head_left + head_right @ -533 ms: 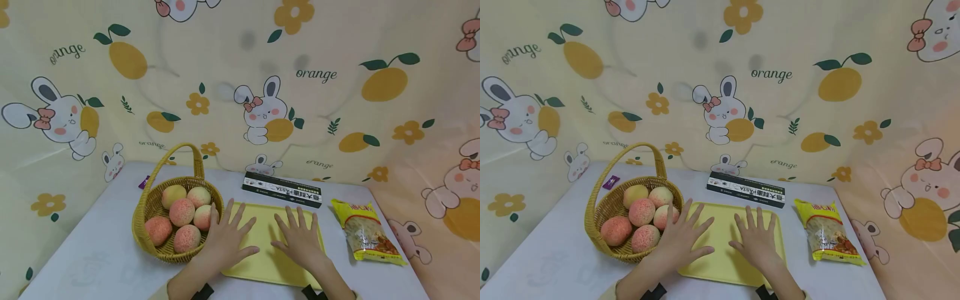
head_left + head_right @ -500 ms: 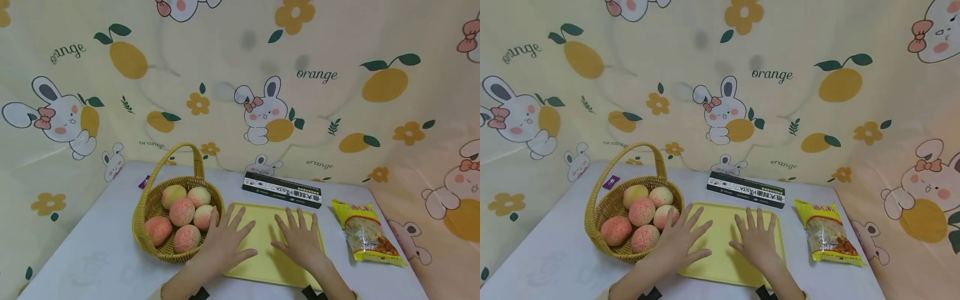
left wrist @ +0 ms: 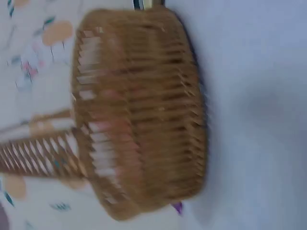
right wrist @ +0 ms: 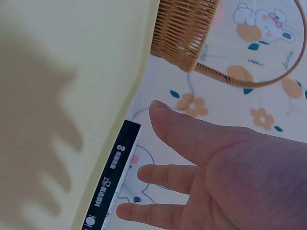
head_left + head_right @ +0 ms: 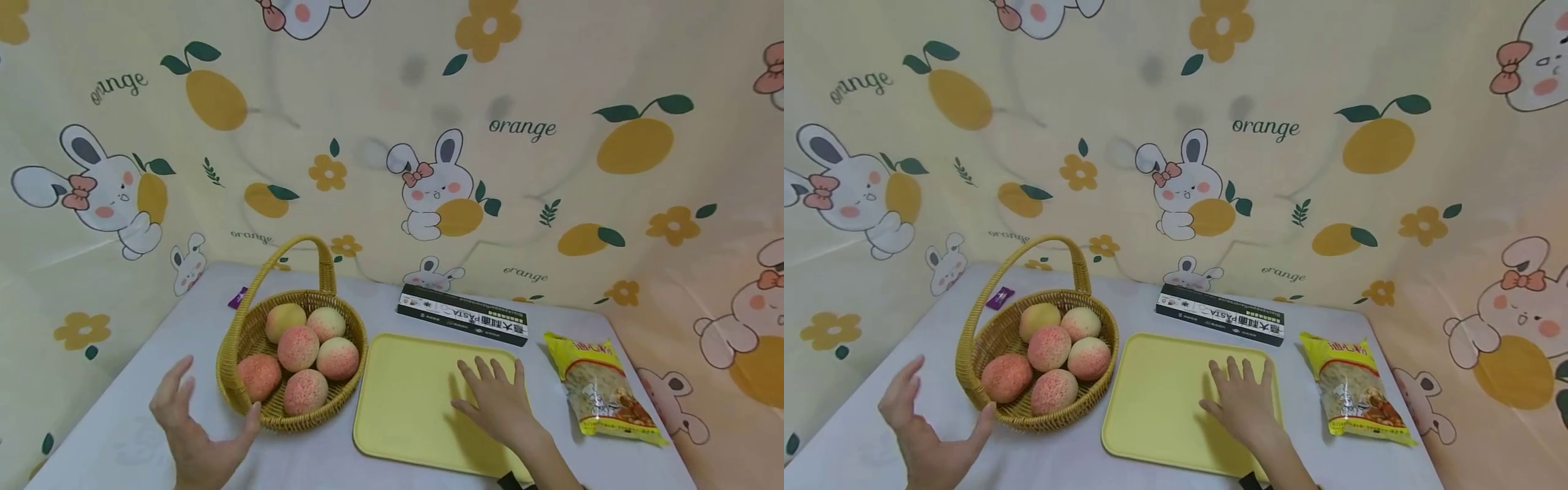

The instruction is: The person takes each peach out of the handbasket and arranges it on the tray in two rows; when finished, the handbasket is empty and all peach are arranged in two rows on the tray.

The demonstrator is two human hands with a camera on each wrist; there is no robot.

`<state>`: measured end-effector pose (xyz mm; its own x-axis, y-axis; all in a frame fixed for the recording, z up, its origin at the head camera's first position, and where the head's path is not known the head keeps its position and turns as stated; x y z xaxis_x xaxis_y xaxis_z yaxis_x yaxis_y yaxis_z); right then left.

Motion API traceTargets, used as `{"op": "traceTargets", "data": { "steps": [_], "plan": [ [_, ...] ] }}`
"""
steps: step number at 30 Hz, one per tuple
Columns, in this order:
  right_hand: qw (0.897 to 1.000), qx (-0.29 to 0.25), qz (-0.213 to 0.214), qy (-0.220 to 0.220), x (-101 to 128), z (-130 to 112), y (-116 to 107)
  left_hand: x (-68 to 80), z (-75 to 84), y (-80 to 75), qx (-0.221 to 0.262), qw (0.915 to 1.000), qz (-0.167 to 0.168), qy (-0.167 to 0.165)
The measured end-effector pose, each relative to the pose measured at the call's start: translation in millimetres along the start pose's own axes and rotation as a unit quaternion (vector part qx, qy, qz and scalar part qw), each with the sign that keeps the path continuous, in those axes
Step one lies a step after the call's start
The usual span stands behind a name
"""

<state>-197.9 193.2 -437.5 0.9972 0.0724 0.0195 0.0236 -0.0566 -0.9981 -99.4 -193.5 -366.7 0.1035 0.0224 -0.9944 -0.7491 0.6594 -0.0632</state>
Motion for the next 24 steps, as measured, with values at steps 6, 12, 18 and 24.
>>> {"op": "traceTargets", "data": {
  "steps": [6,12,18,24],
  "plan": [
    [1.0,-0.003,-0.001,0.001,0.7,3.3,0.3,59.0,-60.6,11.3,0.036,0.9343,-0.229,-0.271],
    [1.0,-0.005,0.002,0.0,0.4,4.7,1.8,85.6,-71.0,24.6,0.049,0.9116,-0.306,-0.27],
    [0.996,-0.087,-0.017,-0.033,-9.3,2.1,-2.3,92.6,-75.9,27.8,0.059,0.9197,-0.293,-0.254],
    [0.97,-0.225,-0.052,-0.071,-28.1,3.4,0.3,92.7,-77.8,31.9,0.078,0.9285,-0.283,-0.227]
  ]
}}
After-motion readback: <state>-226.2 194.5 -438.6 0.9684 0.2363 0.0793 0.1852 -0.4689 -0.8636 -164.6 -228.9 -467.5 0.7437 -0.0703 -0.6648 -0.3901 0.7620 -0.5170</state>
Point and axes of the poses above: each hand's wrist, its own x-axis away from the middle knuckle, its own y-axis out of the palm, z = x × y, the point moved 7 cm from there along -x, towards the middle knuckle, and after that the axes turned 14 degrees about y, right-handed, at the moved point
